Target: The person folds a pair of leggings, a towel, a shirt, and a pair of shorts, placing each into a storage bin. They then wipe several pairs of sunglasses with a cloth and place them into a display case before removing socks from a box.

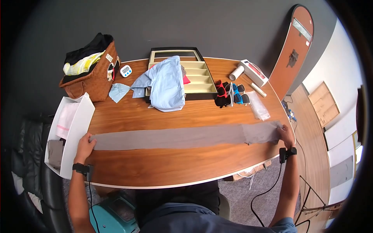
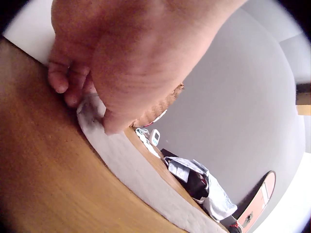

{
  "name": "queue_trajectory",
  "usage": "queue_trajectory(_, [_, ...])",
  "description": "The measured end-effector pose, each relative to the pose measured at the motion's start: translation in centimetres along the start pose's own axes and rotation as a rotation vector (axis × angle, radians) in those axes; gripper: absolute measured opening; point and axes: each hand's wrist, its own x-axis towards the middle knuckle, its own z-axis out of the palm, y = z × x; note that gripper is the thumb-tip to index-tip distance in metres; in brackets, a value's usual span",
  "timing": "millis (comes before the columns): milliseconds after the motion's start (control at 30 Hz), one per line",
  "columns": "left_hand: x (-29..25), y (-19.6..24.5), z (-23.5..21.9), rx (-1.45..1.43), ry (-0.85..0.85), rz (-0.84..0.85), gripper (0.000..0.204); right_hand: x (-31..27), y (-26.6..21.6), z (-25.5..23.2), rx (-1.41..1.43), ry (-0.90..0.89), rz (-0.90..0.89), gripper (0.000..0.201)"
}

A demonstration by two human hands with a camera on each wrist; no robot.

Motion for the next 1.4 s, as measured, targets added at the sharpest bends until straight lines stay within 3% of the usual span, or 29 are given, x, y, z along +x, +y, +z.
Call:
queue_trajectory(33, [-0.4,0.6,0.0,0.029,-0.005,-0.008,0.023,-0.4,-0.7,-0.3,0.073,-0.018,0.032,0.025])
queue_trajectory(100, [-0.7,0.7,0.1,0.058,-0.011,-0.017,0.022,0.2,-0.5,-1.5,-0.066,-0.013,0.010,0.026])
queue_trajectory(167, [-0.8,0.3,0.4,0.077,0.112,0.142,0.022,-2.2,-5.4,-0.9,0.054,0.075,-0.108,0.018])
queue_trajectory(200, [-0.8,1.4,0.2,0.078,0.113,0.143,0.022,-2.4,-6.6,-0.9,0.088,0.043,-0.154,0.021])
queue_trajectory(267, [-0.7,6.1,0.1,-0.073,0.252,0.248,0.018,-4.7,-11.5,0.8,0.061,0.003,-0.223,0.023])
queue_trajectory(333, [-0.7,10.4,1.6,-0.583,-0.130,0.115,0.015,-7.2,-16.4,3.5,-0.081,-0.067,-0.348,0.028])
queue_trajectory(400, [-2.6,18.7,2.4,-0.853,-0.405,0.140,0.020,-10.4,-21.9,7.2,-0.232,-0.164,-0.441,0.034])
queue_trajectory(500, [-4.1,25.1,8.0,-1.205,-0.843,0.159,0.037,-13.4,-26.1,14.6,-0.226,-0.334,-0.576,0.036])
queue_trajectory(533, [-4.7,26.8,9.8,-1.320,-0.928,0.084,0.038,-14.8,-27.9,16.9,-0.270,-0.437,-0.536,0.036])
queue_trajectory(567, [-5.2,28.3,11.2,-1.437,-1.011,0.008,0.039,-14.9,-27.6,19.6,-0.181,-0.537,-0.636,0.039])
queue_trajectory(633, [-5.9,30.1,12.4,-1.477,-1.082,-0.039,0.038,-15.4,-28.2,23.0,0.035,-0.841,-0.608,0.041])
queue_trajectory(667, [-6.0,30.2,13.3,-1.442,-0.916,0.076,0.033,-14.5,-27.8,24.2,0.139,-0.831,-0.587,0.043])
queue_trajectory(700, [-6.0,29.5,13.5,-1.445,-0.901,0.073,0.033,-13.5,-27.4,25.2,0.241,-0.823,-0.565,0.044])
queue_trajectory(767, [-5.8,28.7,12.9,-1.284,-0.754,-0.138,0.026,-11.4,-26.4,26.9,0.273,-0.851,-0.546,0.048])
queue_trajectory(833, [-5.6,28.2,11.5,-1.309,-0.752,-0.080,0.023,-10.4,-25.5,28.1,0.312,-0.870,-0.518,0.052])
queue_trajectory(900, [-5.0,27.9,10.0,-1.307,-0.793,-0.030,0.026,-9.8,-25.2,29.1,0.417,-1.179,-0.341,0.054])
queue_trajectory(967, [-4.6,27.4,8.5,-1.320,-0.761,-0.016,0.026,-9.1,-24.8,29.9,0.361,-1.255,-0.326,0.055])
queue_trajectory(1033, [-4.0,26.2,6.9,-1.368,-0.782,-0.021,0.026,-8.6,-24.7,30.9,-0.051,-1.462,-0.457,0.060])
queue_trajectory(1067, [-3.7,25.5,6.3,-1.385,-0.764,-0.055,0.026,-9.2,-24.8,31.2,0.027,-1.642,-0.347,0.057])
queue_trajectory(1200, [-2.7,22.3,3.7,-1.349,-0.616,-0.178,0.026,-9.4,-23.0,31.3,-0.295,-1.727,-0.336,0.036])
queue_trajectory(1333, [-1.7,19.3,2.2,-1.355,-0.515,-0.214,0.026,-8.6,-21.4,31.2,-0.476,-1.854,-0.220,0.032])
queue_trajectory(1400, [-1.3,18.1,1.8,-1.349,-0.492,-0.211,0.025,-8.9,-21.4,29.6,-0.336,-1.805,-0.239,0.032])
